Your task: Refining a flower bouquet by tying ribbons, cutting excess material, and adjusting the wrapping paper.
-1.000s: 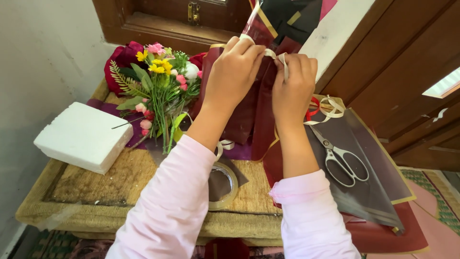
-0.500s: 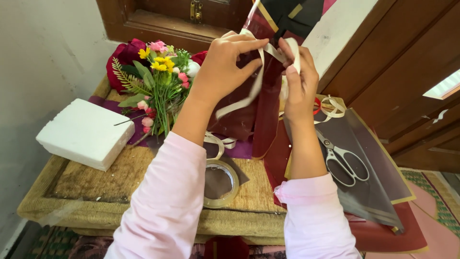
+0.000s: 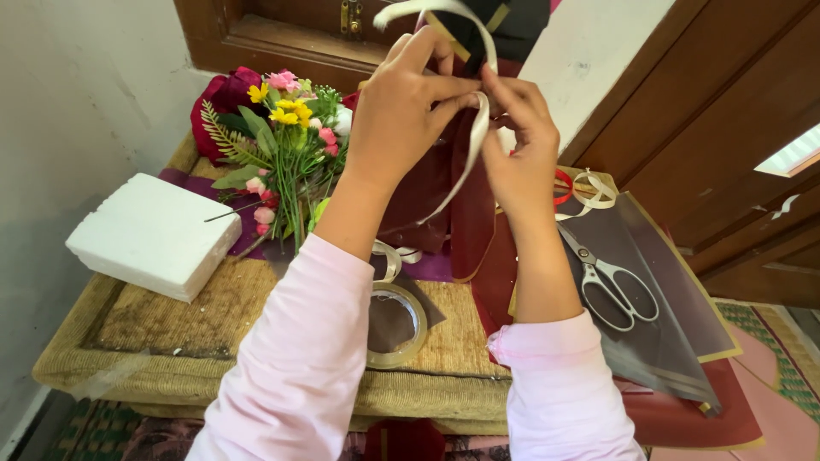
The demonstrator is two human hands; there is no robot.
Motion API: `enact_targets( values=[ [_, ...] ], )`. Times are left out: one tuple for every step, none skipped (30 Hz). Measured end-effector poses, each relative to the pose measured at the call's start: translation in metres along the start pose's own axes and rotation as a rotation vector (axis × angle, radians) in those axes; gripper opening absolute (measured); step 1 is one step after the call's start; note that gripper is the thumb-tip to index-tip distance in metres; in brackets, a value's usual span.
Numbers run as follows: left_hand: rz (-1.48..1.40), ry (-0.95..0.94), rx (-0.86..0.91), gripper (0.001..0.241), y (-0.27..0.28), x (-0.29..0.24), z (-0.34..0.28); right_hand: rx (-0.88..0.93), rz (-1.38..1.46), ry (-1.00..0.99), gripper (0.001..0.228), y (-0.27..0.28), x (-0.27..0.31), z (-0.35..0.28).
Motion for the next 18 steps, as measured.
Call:
enact_targets(
  values=[
    [0.001,0.001,0.001,0.006,-0.002,0.002,-0.001,0.001,0.001,-0.002,0.052,-0.001,-0.001,-0.001],
    [0.046,-0.019,-0.012,0.006,-0.002,0.003,-0.001,0.011,0.016,-0.002,0.053,-0.002,-0.002,-0.002],
    [0.091,-0.039,-0.026,0.006,-0.002,0.004,-0.002,0.022,0.031,-0.002,0.058,-0.004,-0.003,-0.002],
    [0.091,-0.038,-0.025,0.006,-0.002,0.005,-0.003,0.022,0.031,-0.003,0.058,-0.006,-0.003,-0.003],
    [0.134,-0.039,-0.025,0.006,-0.003,0.005,-0.003,-0.007,0.008,-0.010,0.056,-0.004,-0.004,-0.003],
    [0.177,-0.040,-0.025,0.005,-0.003,0.006,-0.004,-0.037,-0.015,-0.016,0.054,-0.002,-0.005,-0.003],
    [0.177,-0.040,-0.025,0.005,-0.003,0.006,-0.004,-0.037,-0.015,-0.015,0.054,-0.003,-0.006,-0.004],
    [0.199,-0.028,-0.015,0.004,-0.004,0.008,-0.003,-0.064,0.052,-0.075,0.040,-0.002,-0.011,-0.005],
    [0.221,-0.014,-0.003,0.003,-0.005,0.009,-0.004,-0.088,0.120,-0.136,0.027,-0.001,-0.017,-0.006],
    [0.222,-0.012,-0.003,0.003,-0.004,0.012,-0.004,-0.087,0.120,-0.137,0.027,-0.001,-0.015,-0.006],
    [0.113,0.049,0.053,0.010,-0.008,0.019,-0.006,-0.102,0.124,-0.166,0.023,0.000,-0.017,-0.006],
    [0.004,0.109,0.108,0.020,-0.013,0.025,-0.007,-0.117,0.127,-0.194,0.025,0.001,-0.018,-0.006],
    [0.003,0.111,0.108,0.020,-0.015,0.026,-0.008,-0.115,0.126,-0.195,0.025,0.000,-0.019,-0.006],
    [-0.113,0.204,0.127,0.024,-0.019,0.033,-0.011,-0.110,0.130,-0.191,0.023,-0.001,-0.018,-0.006],
    [-0.229,0.297,0.146,0.030,-0.023,0.040,-0.014,-0.103,0.133,-0.187,0.021,-0.002,-0.018,-0.005],
    [-0.229,0.299,0.144,0.030,-0.024,0.036,-0.010,-0.100,0.133,-0.187,0.021,-0.002,-0.019,-0.006],
    [-0.261,0.281,0.025,0.023,-0.014,0.032,-0.003,-0.086,0.116,-0.153,0.019,-0.003,-0.018,-0.005],
    [-0.292,0.261,-0.094,0.031,-0.003,0.028,0.003,-0.072,0.098,-0.119,0.017,-0.004,-0.016,-0.005]
  ],
)
Point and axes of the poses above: each hand's wrist, its own z-axis towards the middle knuckle, its own y-axis out of the back of the hand, x = y × z, the point moved 10 cm from there along z, towards the middle knuckle, and after that the axes turned 9 degrees about -x, right-handed, at the moved point
